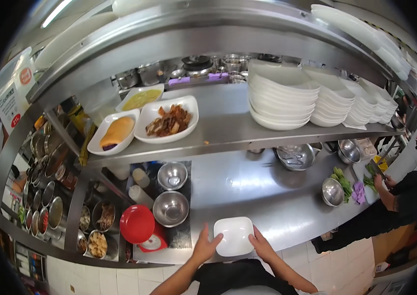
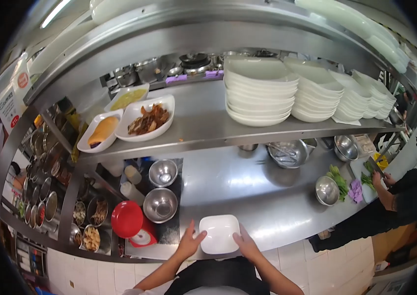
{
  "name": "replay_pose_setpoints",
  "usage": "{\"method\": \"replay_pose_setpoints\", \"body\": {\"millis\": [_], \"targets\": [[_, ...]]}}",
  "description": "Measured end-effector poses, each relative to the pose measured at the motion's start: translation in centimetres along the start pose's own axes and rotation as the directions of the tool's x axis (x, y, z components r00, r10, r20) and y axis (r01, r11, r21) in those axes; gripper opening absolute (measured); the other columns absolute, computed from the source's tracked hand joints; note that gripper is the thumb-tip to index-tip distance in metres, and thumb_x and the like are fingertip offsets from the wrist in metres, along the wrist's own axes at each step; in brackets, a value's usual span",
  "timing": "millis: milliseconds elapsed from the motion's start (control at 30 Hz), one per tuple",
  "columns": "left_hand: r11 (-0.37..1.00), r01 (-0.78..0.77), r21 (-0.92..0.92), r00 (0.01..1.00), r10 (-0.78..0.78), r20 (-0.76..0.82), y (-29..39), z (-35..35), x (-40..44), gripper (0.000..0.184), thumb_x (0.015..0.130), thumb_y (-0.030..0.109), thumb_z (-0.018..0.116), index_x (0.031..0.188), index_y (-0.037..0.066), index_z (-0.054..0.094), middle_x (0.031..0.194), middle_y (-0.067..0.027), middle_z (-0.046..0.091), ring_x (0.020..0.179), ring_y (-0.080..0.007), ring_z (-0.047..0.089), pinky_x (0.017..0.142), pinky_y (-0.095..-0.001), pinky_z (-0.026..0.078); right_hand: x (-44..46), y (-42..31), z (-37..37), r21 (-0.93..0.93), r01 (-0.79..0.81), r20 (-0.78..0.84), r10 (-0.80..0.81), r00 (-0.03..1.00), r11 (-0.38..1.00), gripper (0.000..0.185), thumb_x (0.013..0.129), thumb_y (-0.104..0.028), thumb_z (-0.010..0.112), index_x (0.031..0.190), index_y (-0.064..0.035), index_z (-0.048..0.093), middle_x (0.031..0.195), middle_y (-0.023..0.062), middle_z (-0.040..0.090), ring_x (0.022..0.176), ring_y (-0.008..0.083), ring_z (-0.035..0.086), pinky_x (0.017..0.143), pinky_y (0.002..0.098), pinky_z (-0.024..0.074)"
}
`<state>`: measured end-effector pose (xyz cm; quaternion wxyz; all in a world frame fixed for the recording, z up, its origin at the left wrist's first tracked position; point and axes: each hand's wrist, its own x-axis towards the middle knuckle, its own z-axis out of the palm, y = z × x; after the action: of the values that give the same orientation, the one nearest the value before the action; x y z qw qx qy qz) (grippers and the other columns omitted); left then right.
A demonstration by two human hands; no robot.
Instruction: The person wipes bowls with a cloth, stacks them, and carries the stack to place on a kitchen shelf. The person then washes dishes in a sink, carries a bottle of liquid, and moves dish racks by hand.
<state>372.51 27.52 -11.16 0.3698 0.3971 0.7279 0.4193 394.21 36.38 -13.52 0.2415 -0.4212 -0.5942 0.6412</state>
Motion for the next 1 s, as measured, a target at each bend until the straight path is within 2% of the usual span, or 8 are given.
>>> {"method": "replay_pose_setpoints", "body": {"millis": [67,133,200,333,433,533,733,1000], "targets": [[0.995,0.076,-0.07,0.993,-0.069,0.097,-1.0,0.9,0.3,0.085,0.083,0.042,0.061,0.138,-0.007,0.02,0.137,-0.0271,0.033,0.127,-0.0343,0.036,0.104,-0.036,0.03,0.0,-0.4,0.1,-0.097,-0.04,0.0,0.04,0.999,0.995,0.066,0.091,-0.033,0.049,0.139,0.0041,0.021,0.137,0.0217,0.037,0.127,0.0279,0.036,0.104,0.0326,0.0277],[0.995,-0.029,-0.098,0.989,0.043,0.142,-3.4,2.0,0.8,0.085,0.082,0.04,0.061,0.139,-0.005,0.018,0.136,-0.0271,0.036,0.126,-0.0336,0.039,0.103,-0.0352,0.031,-0.7,-2.6,0.3,-0.065,-0.027,0.06,0.031,0.998,0.998,0.069,0.091,-0.031,0.049,0.141,0.0017,0.015,0.138,0.0222,0.036,0.128,0.0276,0.036,0.104,0.0319,0.0279],[0.999,-0.014,-0.029,0.991,0.018,0.13,0.2,1.2,-0.5,0.083,0.083,0.036,0.06,0.14,-0.003,0.015,0.134,-0.0265,0.039,0.124,-0.0332,0.041,0.102,-0.0345,0.032,-0.1,-0.2,0.4,-0.053,0.047,0.03,-0.045,0.999,0.997,0.066,0.092,-0.024,0.048,0.143,-0.0037,0.013,0.137,0.0181,0.037,0.125,0.0234,0.038,0.102,0.0295,0.0294],[0.996,0.088,-0.034,0.967,-0.077,0.242,1.7,0.2,-0.8,0.077,0.081,0.016,0.058,0.143,0.004,0.013,0.129,-0.0216,0.045,0.12,-0.0282,0.046,0.099,-0.0335,0.034,0.3,2.1,0.7,-0.008,-0.025,0.023,0.026,0.999,1.0,0.069,0.092,-0.025,0.048,0.143,-0.0016,0.008,0.141,0.0207,0.031,0.129,0.0258,0.033,0.104,0.0305,0.0261],[1.0,-0.018,0.023,0.97,0.012,0.241,0.2,0.2,0.0,0.077,0.079,0.012,0.057,0.143,0.005,0.014,0.128,-0.021,0.046,0.118,-0.0281,0.048,0.098,-0.0337,0.036,-0.2,-0.2,0.7,-0.031,0.003,0.019,-0.002,1.0,1.0,0.073,0.091,-0.03,0.049,0.143,-0.0005,0.008,0.14,0.023,0.032,0.129,0.0291,0.034,0.104,0.0318,0.027],[0.997,-0.062,0.055,0.968,0.046,0.246,-1.1,0.5,0.5,0.081,0.077,0.018,0.057,0.143,0.006,0.01,0.123,-0.0238,0.051,0.113,-0.0346,0.051,0.096,-0.0365,0.038,-0.4,-0.8,0.5,-0.079,0.025,0.029,-0.023,0.999,0.997,0.069,0.091,-0.03,0.048,0.143,-0.0027,0.012,0.135,0.0211,0.04,0.122,0.0269,0.042,0.099,0.0315,0.0332],[0.998,-0.01,0.057,0.975,-0.003,0.221,0.3,0.3,-0.5,0.084,0.077,0.024,0.059,0.142,-0.001,0.011,0.131,-0.0256,0.042,0.116,-0.0341,0.049,0.096,-0.0357,0.038,-0.4,-2.2,0.2,-0.132,0.076,0.033,-0.072,0.997,0.988,0.063,0.09,-0.023,0.05,0.142,-0.0039,0.02,0.129,0.0166,0.047,0.113,0.0217,0.05,0.091,0.0305,0.0404],[0.994,0.04,0.1,0.985,-0.056,0.161,-0.7,-0.9,-1.5,0.083,0.078,0.038,0.061,0.14,0.001,0.021,0.129,-0.0248,0.044,0.106,-0.0301,0.055,0.091,-0.0362,0.042,0.3,-2.8,-0.6,-0.16,0.064,0.093,-0.049,0.994,0.985,0.056,0.089,-0.014,0.052,0.138,-0.0019,0.028,0.129,0.017,0.047,0.118,0.0233,0.046,0.097,0.0325,0.0374]]}}
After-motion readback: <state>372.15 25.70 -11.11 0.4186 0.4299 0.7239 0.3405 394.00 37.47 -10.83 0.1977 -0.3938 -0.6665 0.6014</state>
